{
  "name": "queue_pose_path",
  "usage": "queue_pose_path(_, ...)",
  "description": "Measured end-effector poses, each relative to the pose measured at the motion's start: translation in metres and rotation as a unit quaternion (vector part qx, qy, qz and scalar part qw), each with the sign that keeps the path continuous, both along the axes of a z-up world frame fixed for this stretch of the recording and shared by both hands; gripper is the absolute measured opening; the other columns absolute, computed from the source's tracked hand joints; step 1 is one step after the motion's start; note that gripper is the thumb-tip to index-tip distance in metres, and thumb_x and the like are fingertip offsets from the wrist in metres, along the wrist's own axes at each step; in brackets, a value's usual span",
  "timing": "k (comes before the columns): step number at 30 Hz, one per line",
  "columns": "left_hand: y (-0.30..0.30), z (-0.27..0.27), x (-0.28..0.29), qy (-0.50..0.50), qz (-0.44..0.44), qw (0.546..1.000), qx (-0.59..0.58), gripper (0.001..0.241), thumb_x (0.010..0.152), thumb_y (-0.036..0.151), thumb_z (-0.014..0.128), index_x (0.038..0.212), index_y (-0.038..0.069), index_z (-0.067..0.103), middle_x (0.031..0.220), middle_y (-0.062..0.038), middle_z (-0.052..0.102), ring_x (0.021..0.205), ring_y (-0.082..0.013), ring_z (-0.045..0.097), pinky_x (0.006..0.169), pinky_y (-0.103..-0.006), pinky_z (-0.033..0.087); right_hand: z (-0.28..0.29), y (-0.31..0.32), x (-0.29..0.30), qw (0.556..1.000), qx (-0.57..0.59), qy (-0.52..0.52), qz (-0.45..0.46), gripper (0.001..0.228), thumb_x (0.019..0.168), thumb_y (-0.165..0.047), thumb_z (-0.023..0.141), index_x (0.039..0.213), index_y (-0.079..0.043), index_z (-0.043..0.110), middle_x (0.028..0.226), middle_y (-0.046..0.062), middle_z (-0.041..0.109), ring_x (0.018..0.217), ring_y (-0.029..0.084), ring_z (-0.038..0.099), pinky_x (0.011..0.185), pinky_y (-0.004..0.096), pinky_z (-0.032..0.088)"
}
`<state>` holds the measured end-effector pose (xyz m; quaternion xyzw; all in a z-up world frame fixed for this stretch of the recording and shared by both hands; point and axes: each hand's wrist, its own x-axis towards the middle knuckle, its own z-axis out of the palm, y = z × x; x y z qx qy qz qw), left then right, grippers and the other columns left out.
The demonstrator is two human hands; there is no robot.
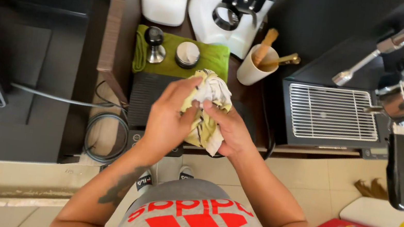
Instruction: Cleaning and wiping down the components of a coffee station, including an espresso machine, coffee grinders, and a checkout counter.
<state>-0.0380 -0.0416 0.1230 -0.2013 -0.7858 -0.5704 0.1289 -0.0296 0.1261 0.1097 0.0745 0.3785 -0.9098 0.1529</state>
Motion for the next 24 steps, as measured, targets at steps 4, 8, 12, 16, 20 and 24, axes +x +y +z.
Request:
queue_pose_path(4, 0.024, -0.02, -0.002, 0.088, -0.042, 0.994, -0.044, 0.05, 0.089, 0.0, 0.066, 0.139, 0.007, 0.063, 0.133, -0.019, 0.066, 0.119, -0.0404, 0.066, 0.102, -0.0434, 0.054, -0.036, 0.043, 0.002, 0.982, 0.136, 0.073, -0.105, 0.044, 0.095, 0.0, 0.064, 0.138, -0.005, 0.053, 0.124, 0.009, 0.069, 0.109, 0.021, 0.07, 0.092, 0.039, 0.059)
queue_pose_path(8, 0.049, -0.025, -0.027, 0.043, -0.076, 0.996, -0.028, 0.05, 0.091, 0.009, 0.074, 0.14, 0.006, 0.06, 0.135, -0.018, 0.066, 0.123, -0.0383, 0.066, 0.105, -0.0425, 0.053, -0.042, 0.078, 0.015, 0.983, 0.123, 0.055, -0.122, 0.045, 0.097, 0.002, 0.063, 0.141, -0.003, 0.053, 0.126, 0.011, 0.068, 0.109, 0.024, 0.07, 0.092, 0.04, 0.059)
queue_pose_path(12, 0.099, -0.03, -0.072, 0.004, -0.068, 0.997, -0.031, 0.078, 0.083, 0.018, 0.085, 0.147, -0.001, 0.044, 0.141, -0.023, 0.056, 0.128, -0.0422, 0.057, 0.107, -0.0442, 0.047, -0.039, 0.09, 0.028, 0.989, 0.071, 0.006, -0.13, 0.041, 0.102, -0.012, 0.06, 0.143, -0.007, 0.052, 0.126, 0.009, 0.068, 0.11, 0.024, 0.07, 0.09, 0.041, 0.06)
queue_pose_path(16, 0.156, -0.065, -0.109, 0.038, -0.06, 0.997, -0.032, 0.099, 0.075, 0.021, 0.092, 0.152, -0.002, 0.033, 0.147, -0.027, 0.047, 0.134, -0.0448, 0.05, 0.111, -0.0451, 0.044, -0.039, 0.105, 0.038, 0.994, -0.007, -0.006, -0.109, 0.042, 0.105, -0.023, 0.056, 0.144, -0.007, 0.052, 0.131, 0.01, 0.067, 0.114, 0.024, 0.069, 0.094, 0.041, 0.058)
queue_pose_path(20, 0.187, -0.081, -0.128, 0.021, -0.039, 0.999, -0.017, 0.111, 0.069, 0.021, 0.096, 0.153, -0.002, 0.027, 0.148, -0.027, 0.045, 0.135, -0.0448, 0.049, 0.112, -0.0448, 0.043, -0.03, 0.114, 0.043, 0.992, -0.057, -0.034, -0.105, 0.048, 0.105, -0.037, 0.052, 0.143, -0.006, 0.052, 0.131, 0.012, 0.067, 0.115, 0.026, 0.069, 0.095, 0.044, 0.058)
queue_pose_path(24, 0.196, -0.091, -0.14, 0.0, -0.02, 1.0, -0.008, 0.109, 0.07, 0.023, 0.095, 0.152, -0.003, 0.028, 0.14, -0.028, 0.053, 0.128, -0.045, 0.055, 0.108, -0.045, 0.047, -0.04, 0.123, 0.051, 0.995, -0.053, -0.001, -0.085, 0.045, 0.107, -0.031, 0.056, 0.144, -0.006, 0.052, 0.13, 0.015, 0.068, 0.111, 0.03, 0.07, 0.09, 0.046, 0.059)
